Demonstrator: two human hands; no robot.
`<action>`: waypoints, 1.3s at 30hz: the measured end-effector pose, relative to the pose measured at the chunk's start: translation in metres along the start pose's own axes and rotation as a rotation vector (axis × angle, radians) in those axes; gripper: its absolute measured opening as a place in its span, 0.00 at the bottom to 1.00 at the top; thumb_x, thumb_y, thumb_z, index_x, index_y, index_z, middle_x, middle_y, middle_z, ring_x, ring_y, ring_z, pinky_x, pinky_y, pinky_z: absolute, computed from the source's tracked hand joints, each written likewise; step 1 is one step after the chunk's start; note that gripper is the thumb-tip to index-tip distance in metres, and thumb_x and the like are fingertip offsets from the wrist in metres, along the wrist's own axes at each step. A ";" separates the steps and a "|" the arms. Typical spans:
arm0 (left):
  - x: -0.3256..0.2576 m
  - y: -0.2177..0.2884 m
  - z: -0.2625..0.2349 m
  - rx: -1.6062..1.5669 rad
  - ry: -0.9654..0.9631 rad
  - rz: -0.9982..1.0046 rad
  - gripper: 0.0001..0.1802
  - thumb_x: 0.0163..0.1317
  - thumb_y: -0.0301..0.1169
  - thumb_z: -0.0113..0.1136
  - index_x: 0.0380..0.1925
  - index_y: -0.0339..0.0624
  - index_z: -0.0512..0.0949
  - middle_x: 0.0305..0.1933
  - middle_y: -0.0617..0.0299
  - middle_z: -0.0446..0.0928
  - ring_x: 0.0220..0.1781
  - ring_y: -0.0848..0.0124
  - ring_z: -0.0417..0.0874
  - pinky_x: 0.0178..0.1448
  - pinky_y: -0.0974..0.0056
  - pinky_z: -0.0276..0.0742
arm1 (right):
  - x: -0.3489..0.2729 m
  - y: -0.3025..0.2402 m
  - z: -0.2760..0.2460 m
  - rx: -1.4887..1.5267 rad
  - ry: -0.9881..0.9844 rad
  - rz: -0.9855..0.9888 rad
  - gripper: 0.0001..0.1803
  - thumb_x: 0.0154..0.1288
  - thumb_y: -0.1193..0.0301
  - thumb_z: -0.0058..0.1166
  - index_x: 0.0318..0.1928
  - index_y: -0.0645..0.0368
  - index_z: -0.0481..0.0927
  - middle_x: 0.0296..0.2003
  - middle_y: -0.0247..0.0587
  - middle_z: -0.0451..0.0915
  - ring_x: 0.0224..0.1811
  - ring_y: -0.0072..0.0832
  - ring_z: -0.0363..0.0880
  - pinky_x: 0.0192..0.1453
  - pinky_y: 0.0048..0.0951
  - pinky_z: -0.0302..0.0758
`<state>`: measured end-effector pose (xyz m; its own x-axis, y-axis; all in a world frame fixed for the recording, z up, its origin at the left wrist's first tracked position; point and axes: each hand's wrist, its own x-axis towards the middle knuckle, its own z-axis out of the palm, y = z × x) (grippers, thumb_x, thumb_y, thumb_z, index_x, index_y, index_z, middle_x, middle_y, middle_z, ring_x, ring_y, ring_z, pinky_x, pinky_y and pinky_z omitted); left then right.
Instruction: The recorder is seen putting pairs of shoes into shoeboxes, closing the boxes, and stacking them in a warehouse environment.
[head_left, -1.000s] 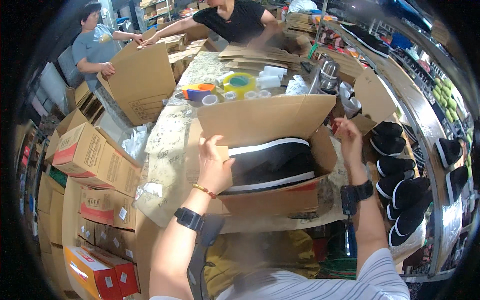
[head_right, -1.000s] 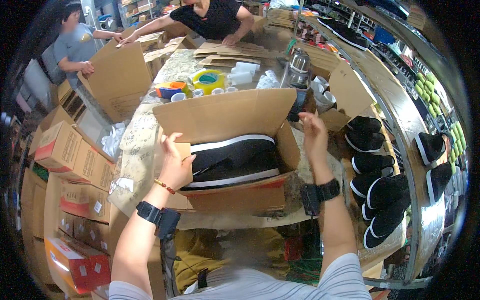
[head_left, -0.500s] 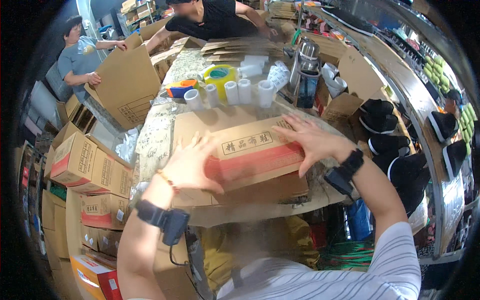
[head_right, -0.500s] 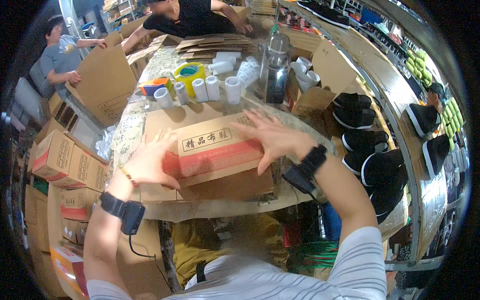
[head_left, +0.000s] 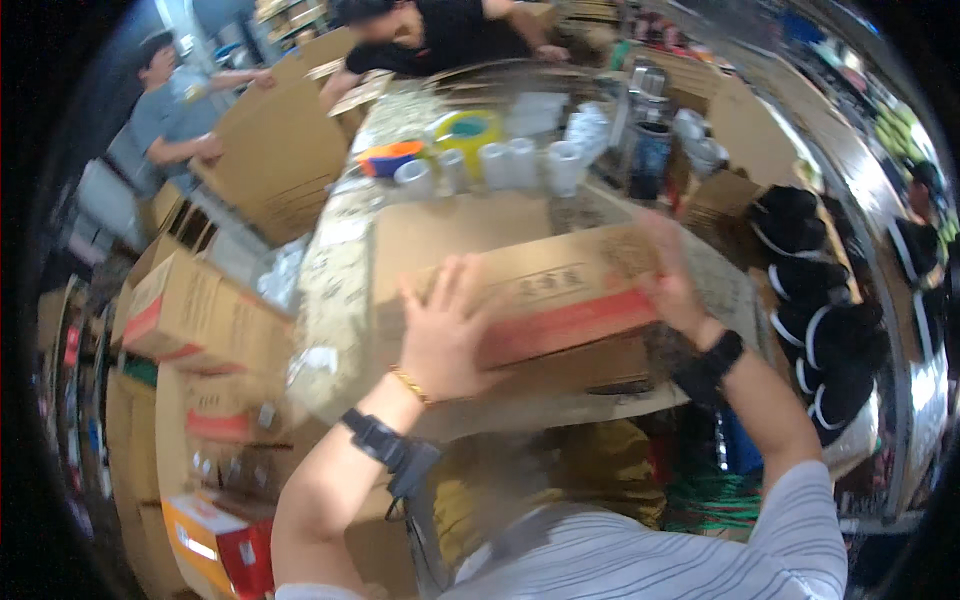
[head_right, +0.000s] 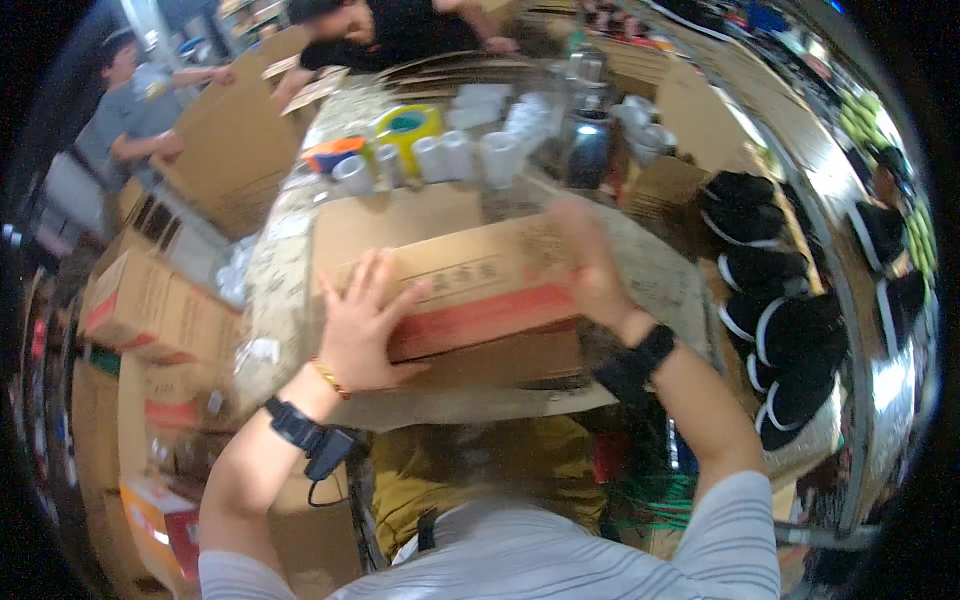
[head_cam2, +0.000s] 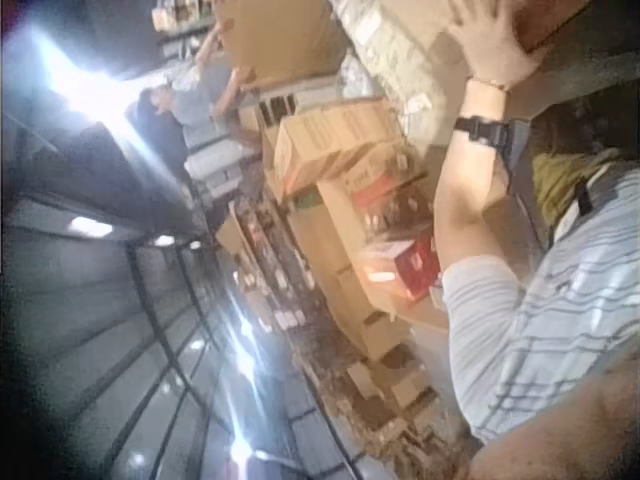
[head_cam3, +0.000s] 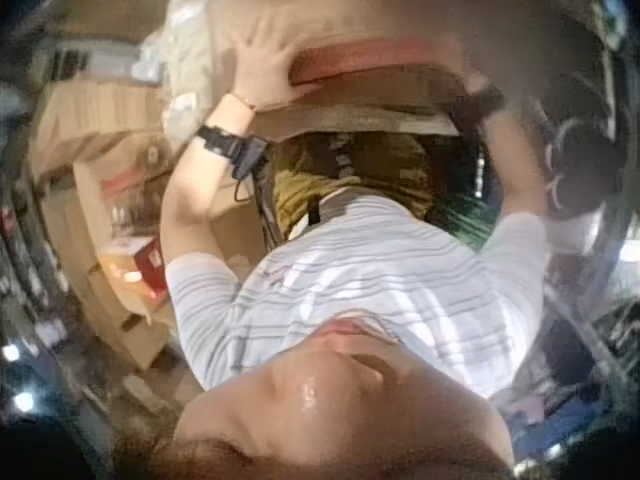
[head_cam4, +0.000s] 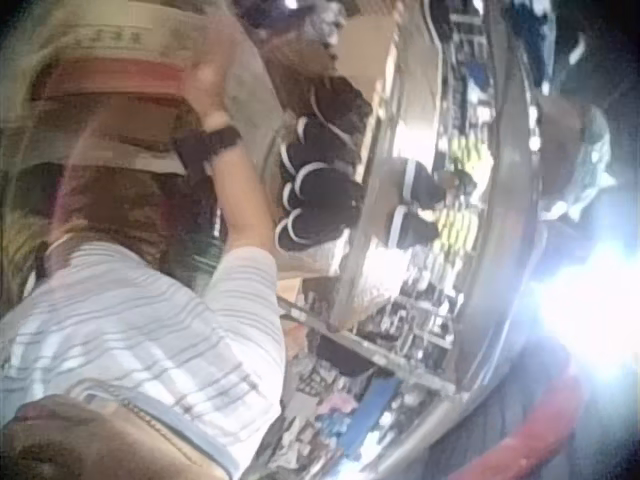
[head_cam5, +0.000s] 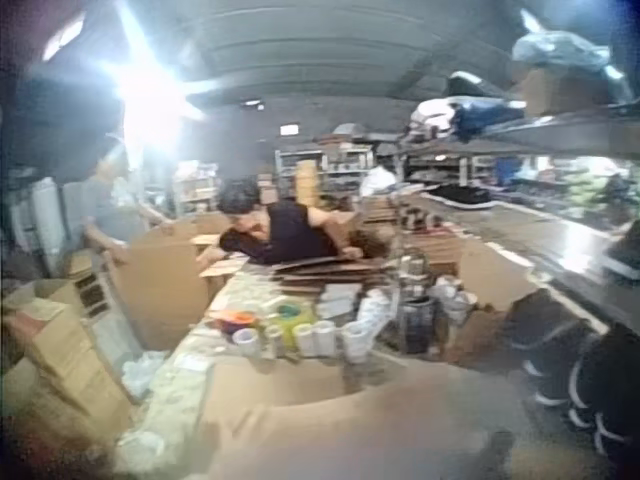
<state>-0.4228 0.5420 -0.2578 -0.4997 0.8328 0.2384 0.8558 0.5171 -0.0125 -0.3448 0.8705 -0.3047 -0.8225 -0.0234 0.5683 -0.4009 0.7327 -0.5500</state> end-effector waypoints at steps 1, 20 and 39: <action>-0.007 0.004 0.004 -0.011 0.012 0.016 0.58 0.24 0.52 0.75 0.65 0.69 0.63 0.72 0.48 0.50 0.74 0.48 0.49 0.62 0.21 0.38 | -0.012 -0.008 0.008 0.254 0.222 0.225 0.47 0.58 0.51 0.57 0.72 0.50 0.48 0.69 0.47 0.52 0.71 0.38 0.50 0.70 0.43 0.53; -0.191 -0.007 -0.009 -1.842 1.227 -0.584 0.37 0.60 0.46 0.49 0.66 0.39 0.58 0.66 0.52 0.63 0.67 0.56 0.63 0.69 0.51 0.60 | 0.006 -0.122 0.145 0.774 -0.203 0.179 0.30 0.69 0.60 0.43 0.68 0.58 0.59 0.63 0.41 0.59 0.64 0.34 0.59 0.66 0.33 0.56; -0.334 -0.248 -0.029 -1.618 1.273 -1.223 0.31 0.59 0.56 0.47 0.56 0.49 0.71 0.54 0.62 0.74 0.58 0.60 0.72 0.58 0.49 0.69 | -0.025 -0.029 0.142 -0.355 0.062 0.299 0.20 0.71 0.59 0.43 0.57 0.53 0.74 0.57 0.47 0.66 0.60 0.46 0.64 0.63 0.44 0.61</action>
<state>-0.4643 0.1295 -0.3062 -0.8906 -0.4065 -0.2040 0.0536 -0.5392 0.8405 -0.3694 0.7532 -0.3896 -0.8511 0.2568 0.4578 0.0218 0.8887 -0.4579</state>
